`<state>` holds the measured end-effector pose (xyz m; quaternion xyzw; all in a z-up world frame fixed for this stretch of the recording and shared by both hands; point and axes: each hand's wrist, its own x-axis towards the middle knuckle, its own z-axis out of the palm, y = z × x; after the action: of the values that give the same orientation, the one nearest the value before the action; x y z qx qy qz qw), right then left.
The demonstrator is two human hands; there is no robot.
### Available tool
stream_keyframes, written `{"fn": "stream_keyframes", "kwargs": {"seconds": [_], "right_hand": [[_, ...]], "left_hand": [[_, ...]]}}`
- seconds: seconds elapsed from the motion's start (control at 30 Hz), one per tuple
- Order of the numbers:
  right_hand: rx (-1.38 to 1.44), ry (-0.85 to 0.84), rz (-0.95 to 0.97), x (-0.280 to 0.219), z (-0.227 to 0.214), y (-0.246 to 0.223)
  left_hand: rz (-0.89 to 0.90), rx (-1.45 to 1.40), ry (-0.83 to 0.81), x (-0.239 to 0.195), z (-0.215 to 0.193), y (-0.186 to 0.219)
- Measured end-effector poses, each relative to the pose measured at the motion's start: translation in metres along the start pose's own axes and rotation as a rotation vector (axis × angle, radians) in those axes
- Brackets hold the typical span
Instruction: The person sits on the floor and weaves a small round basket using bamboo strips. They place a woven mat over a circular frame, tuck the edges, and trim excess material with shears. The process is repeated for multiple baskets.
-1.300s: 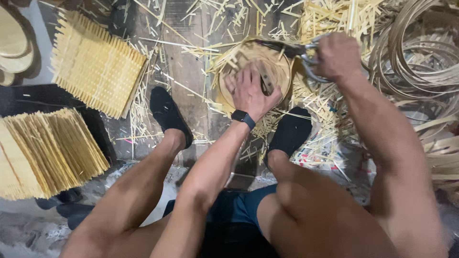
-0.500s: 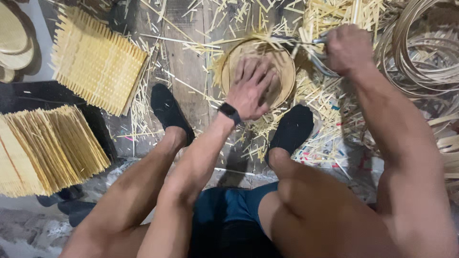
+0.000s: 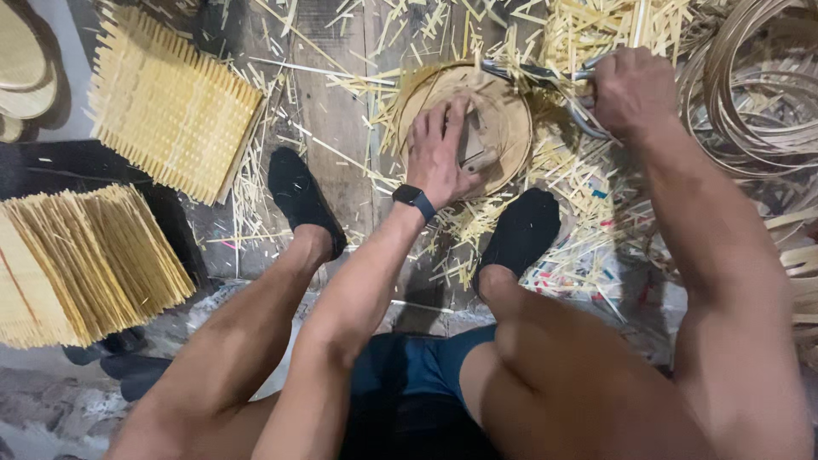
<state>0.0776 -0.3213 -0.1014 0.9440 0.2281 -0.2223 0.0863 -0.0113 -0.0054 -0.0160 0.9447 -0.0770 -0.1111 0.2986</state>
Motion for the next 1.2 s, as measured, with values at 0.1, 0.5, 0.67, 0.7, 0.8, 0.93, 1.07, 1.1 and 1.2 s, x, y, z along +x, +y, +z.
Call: {"fn": "stream_keyframes", "kwargs": {"seconds": [0.1, 0.5, 0.67, 0.7, 0.8, 0.93, 1.07, 1.1, 1.2], "right_hand": [[-0.153, 0.091, -0.026, 0.016, -0.011, -0.018], [-0.073, 0.144, 0.004, 0.011, -0.014, -0.008], [-0.006, -0.078, 0.003, 0.022, -0.04, -0.026], [0.044, -0.164, 0.022, 0.02, -0.041, -0.018], [0.002, -0.054, -0.016, 0.008, -0.025, 0.002], [-0.019, 0.078, -0.026, 0.02, -0.017, -0.004], [-0.05, -0.072, -0.032, 0.025, -0.037, -0.025], [0.036, -0.198, 0.026, 0.021, -0.042, -0.018], [0.02, -0.129, -0.009, 0.011, -0.034, -0.006]], "left_hand": [[0.067, 0.064, -0.089, 0.005, -0.003, -0.005], [-0.298, 0.093, 0.067, -0.004, 0.016, 0.032], [-0.154, 0.095, -0.077, -0.004, 0.002, 0.023], [-0.135, 0.098, -0.084, -0.002, -0.001, 0.022], [0.006, 0.148, -0.176, 0.004, -0.011, 0.01], [0.021, 0.156, -0.254, 0.008, -0.014, 0.009], [0.142, 0.161, -0.291, 0.009, -0.023, 0.001], [0.166, 0.179, -0.292, 0.012, -0.027, 0.0], [0.209, 0.211, -0.402, 0.021, -0.034, -0.001]]}}
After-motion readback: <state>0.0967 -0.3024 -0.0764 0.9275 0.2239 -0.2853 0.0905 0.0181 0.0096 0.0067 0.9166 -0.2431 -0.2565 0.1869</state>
